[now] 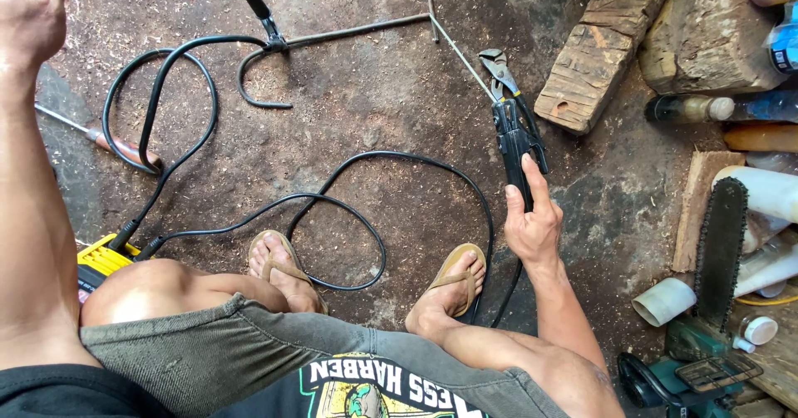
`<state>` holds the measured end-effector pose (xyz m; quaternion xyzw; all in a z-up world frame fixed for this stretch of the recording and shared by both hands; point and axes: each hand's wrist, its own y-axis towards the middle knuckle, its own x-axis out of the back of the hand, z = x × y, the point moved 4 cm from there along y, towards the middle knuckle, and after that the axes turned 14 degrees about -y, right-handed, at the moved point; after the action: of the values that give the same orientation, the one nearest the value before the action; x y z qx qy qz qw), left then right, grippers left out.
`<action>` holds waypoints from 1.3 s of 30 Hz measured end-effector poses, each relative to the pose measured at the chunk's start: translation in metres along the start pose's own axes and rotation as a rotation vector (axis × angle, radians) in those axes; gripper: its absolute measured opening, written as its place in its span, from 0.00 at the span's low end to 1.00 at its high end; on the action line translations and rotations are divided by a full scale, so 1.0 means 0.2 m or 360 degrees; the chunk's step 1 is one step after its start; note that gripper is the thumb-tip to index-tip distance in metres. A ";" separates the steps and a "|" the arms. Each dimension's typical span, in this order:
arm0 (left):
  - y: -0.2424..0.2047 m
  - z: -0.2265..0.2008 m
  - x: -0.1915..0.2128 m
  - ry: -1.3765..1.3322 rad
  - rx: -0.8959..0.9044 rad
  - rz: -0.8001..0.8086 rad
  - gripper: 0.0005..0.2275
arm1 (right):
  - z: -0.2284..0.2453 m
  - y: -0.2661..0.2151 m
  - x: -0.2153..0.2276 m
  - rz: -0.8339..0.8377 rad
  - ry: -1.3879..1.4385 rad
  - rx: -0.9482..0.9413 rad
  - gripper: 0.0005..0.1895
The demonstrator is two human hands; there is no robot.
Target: Welding a metal rod onto a frame while sitting in a workshop.
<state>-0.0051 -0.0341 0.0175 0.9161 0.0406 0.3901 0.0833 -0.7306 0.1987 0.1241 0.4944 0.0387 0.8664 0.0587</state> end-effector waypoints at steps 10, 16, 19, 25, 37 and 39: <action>0.00 -0.47 0.02 -0.0082 0.0166 0.0003 0.17 | 0.02 0.01 0.01 -0.0016 -0.0088 0.0149 0.25; 0.06 -1.09 -0.19 0.0246 -0.0046 0.0536 0.40 | -0.02 -0.01 -0.03 -0.0002 0.0076 -0.0045 0.27; 0.05 -1.20 -0.35 0.0414 0.0090 0.0796 0.55 | -0.09 -0.02 -0.04 0.0052 0.0545 -0.0459 0.28; 0.05 -1.22 -0.47 0.0523 0.0050 0.0904 0.61 | -0.10 -0.08 0.02 -0.0018 0.0725 -0.0359 0.27; 0.02 -1.05 -0.40 0.0574 -0.0169 0.0788 0.55 | 0.01 -0.04 0.02 -0.0080 -0.0093 0.0102 0.25; 0.02 -1.08 -0.39 0.0589 -0.0191 0.0790 0.54 | 0.01 -0.04 0.01 -0.0064 -0.0087 0.0096 0.25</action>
<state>-0.2156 -0.0233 0.1099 0.8049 -0.1928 0.5603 0.0306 -0.7299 0.2060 0.1264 0.5185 0.0731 0.8497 0.0622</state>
